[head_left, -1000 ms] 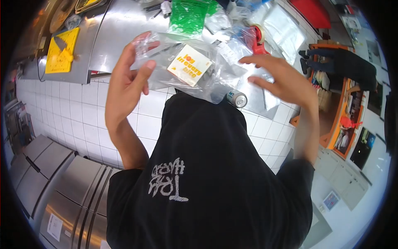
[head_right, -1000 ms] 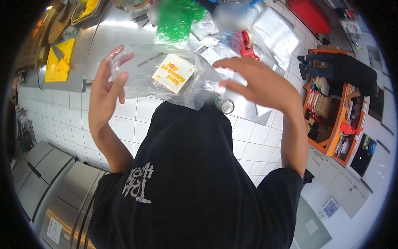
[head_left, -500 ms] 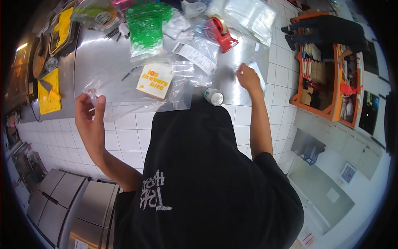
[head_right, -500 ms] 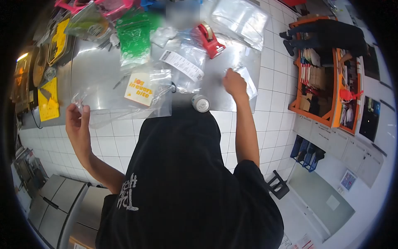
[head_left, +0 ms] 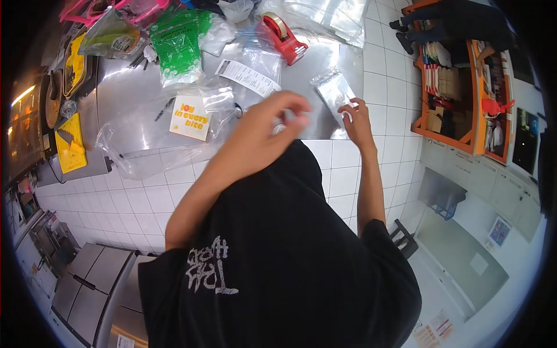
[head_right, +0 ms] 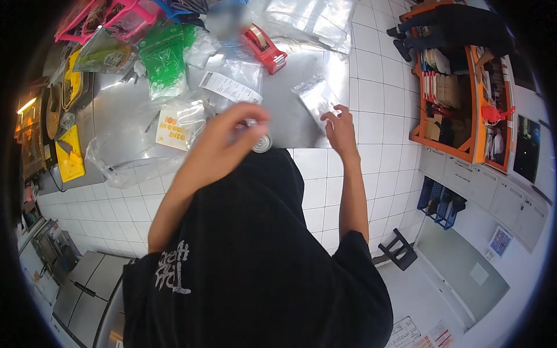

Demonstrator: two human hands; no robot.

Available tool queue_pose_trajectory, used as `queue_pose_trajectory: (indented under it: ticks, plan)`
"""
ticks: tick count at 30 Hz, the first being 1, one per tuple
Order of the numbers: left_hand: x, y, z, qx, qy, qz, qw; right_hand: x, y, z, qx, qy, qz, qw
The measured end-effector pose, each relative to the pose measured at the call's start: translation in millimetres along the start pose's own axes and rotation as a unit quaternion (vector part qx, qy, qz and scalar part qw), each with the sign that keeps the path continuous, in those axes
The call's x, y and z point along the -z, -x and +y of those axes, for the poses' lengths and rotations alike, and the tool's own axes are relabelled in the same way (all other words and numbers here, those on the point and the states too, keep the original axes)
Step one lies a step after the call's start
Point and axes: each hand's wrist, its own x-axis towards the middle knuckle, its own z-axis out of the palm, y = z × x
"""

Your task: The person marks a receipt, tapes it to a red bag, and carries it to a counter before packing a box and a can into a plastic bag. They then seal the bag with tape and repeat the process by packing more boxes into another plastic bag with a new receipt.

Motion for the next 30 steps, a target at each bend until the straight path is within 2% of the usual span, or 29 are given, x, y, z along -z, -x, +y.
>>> queue_pose_trajectory:
  ticks: [2,4,6,7,9,10,13,14,16,22,25,27,30]
  plan:
    - [-41.9,-41.5,-50.4,-0.030,-0.065,-0.115,0.991,-5.1,5.9,3.1,-0.054,0.017,0.021,0.998]
    - [-81.2,-80.4,-81.5,-0.040,-0.203,-0.190,0.960,-13.0,6.7,20.0,-0.074,0.026,0.057,0.995]
    - [-116.9,-111.5,-97.5,0.029,-0.331,-0.227,0.915,-16.4,9.4,32.3,-0.066,0.030,0.068,0.995]
    - [-132.6,-123.2,-112.9,0.029,-0.333,-0.232,0.914,-11.9,9.4,30.4,-0.070,0.028,0.069,0.995]
    - [-157.8,-137.5,-146.7,0.002,-0.455,-0.181,0.872,3.2,5.3,14.5,-0.133,0.003,0.002,0.991]
    - [-162.0,-141.4,-155.1,0.001,-0.458,-0.188,0.869,4.4,4.8,15.2,-0.138,-0.002,0.005,0.990]
    - [-168.7,-143.5,-172.4,-0.071,-0.465,-0.188,0.862,1.6,4.3,25.9,-0.060,0.002,0.022,0.998]
    - [-171.4,-141.5,-175.7,-0.074,-0.467,-0.197,0.859,-2.2,3.3,30.2,-0.069,-0.002,0.025,0.997]
    - [-176.5,-139.5,-179.4,-0.106,-0.449,-0.162,0.872,-10.0,1.2,36.4,-0.015,-0.021,0.023,0.999]
    - [-177.5,-145.1,-195.8,-0.096,-0.420,-0.139,0.892,-16.8,3.5,39.6,0.017,-0.016,0.011,1.000]
    - [-178.6,-145.8,-202.4,-0.103,-0.418,-0.126,0.894,-4.2,2.4,32.2,-0.011,-0.037,0.020,0.999]
    - [-176.6,-145.0,-201.6,-0.099,-0.413,-0.132,0.896,8.1,1.6,24.7,-0.001,0.053,0.023,0.998]
    - [-174.4,-144.3,-197.7,-0.097,-0.408,-0.143,0.897,5.4,-4.2,31.7,0.017,0.058,-0.015,0.998]
